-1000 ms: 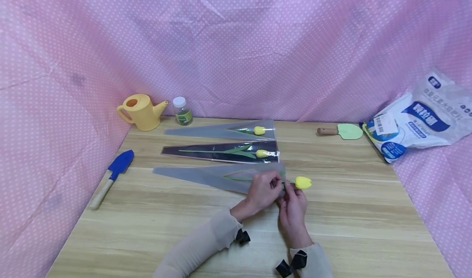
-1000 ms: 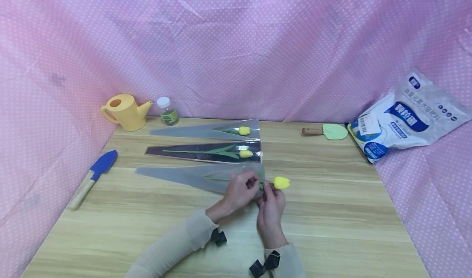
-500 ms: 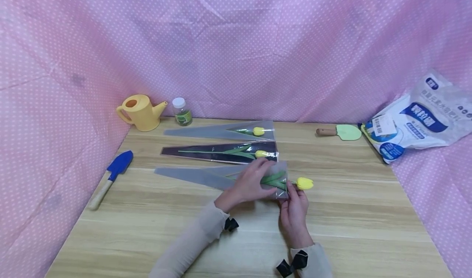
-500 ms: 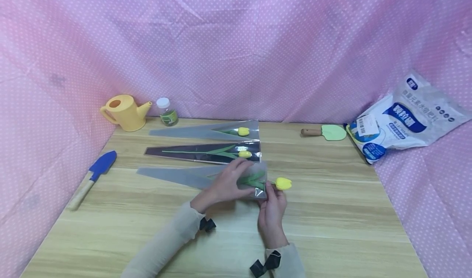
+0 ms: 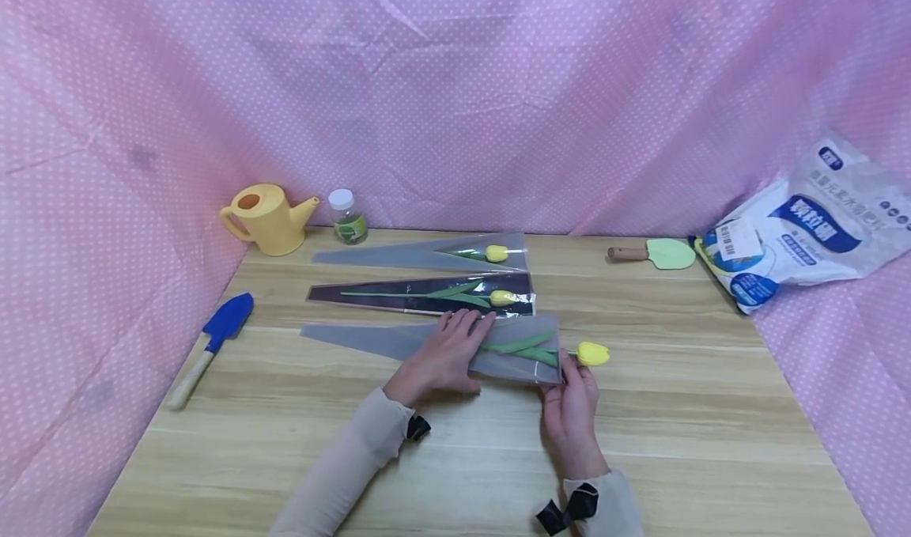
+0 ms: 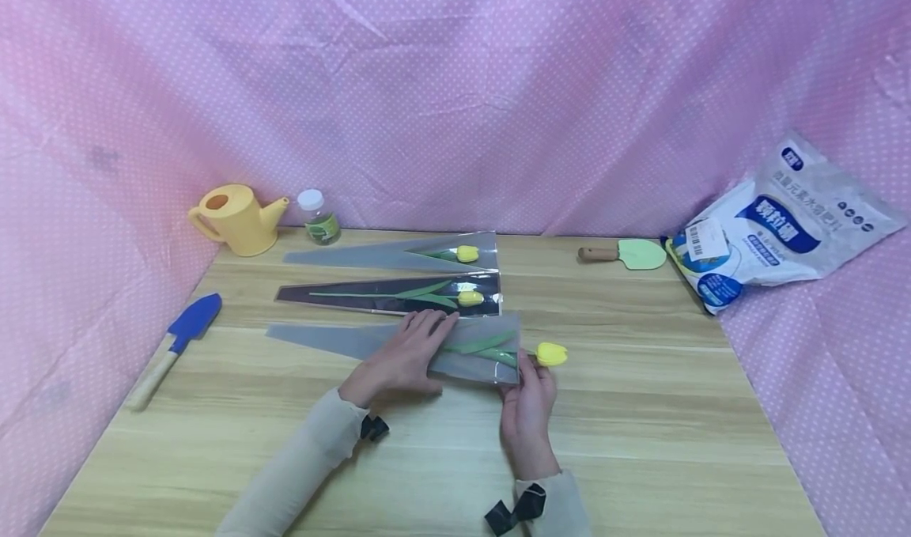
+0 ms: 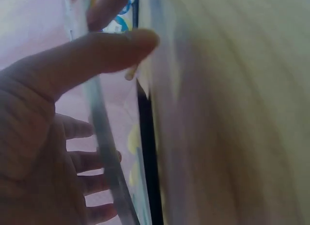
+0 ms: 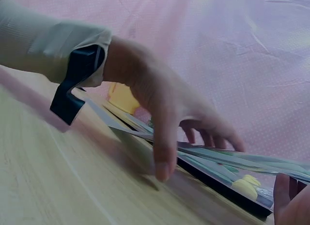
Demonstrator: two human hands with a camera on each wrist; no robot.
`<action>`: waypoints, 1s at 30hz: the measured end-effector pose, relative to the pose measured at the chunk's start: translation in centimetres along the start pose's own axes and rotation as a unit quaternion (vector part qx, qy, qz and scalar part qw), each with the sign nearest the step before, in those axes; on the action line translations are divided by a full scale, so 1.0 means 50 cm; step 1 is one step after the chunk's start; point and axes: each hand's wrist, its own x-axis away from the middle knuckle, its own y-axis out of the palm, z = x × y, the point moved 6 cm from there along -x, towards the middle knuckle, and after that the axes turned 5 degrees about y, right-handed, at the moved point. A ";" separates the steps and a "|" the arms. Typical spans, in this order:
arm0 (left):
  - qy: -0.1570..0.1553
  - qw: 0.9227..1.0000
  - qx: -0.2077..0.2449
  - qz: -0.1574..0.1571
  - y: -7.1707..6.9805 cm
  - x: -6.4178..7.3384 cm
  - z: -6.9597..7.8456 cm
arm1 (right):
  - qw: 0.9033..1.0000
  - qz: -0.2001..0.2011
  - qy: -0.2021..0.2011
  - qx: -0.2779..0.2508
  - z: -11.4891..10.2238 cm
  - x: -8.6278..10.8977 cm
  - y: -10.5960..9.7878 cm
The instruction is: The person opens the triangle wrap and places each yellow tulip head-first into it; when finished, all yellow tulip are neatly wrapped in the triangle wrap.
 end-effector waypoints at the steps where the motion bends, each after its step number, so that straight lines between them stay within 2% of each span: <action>1: 0.000 1.000 -0.006 0.002 0.001 0.000 -0.001 | 1.000 0.001 -0.001 -0.004 -0.001 0.000 -0.001; 8: -0.004 1.000 -0.017 0.021 0.002 -0.003 -0.005 | 1.000 -0.002 -0.010 0.002 -0.007 -0.002 -0.003; 17: -0.016 0.999 0.040 0.028 0.001 -0.004 -0.016 | 0.999 -0.014 -0.018 0.034 -0.021 -0.003 -0.004; 21: -0.014 0.998 0.058 0.033 -0.003 -0.004 -0.018 | 0.998 -0.013 -0.016 0.063 -0.035 -0.006 -0.009; 24: -0.010 0.997 0.067 0.039 -0.008 -0.003 -0.020 | 0.998 -0.013 -0.012 0.066 -0.045 -0.010 -0.017; 30: -0.005 0.996 0.073 0.047 -0.014 -0.001 -0.023 | 0.997 -0.011 -0.054 0.055 -0.077 -0.013 -0.033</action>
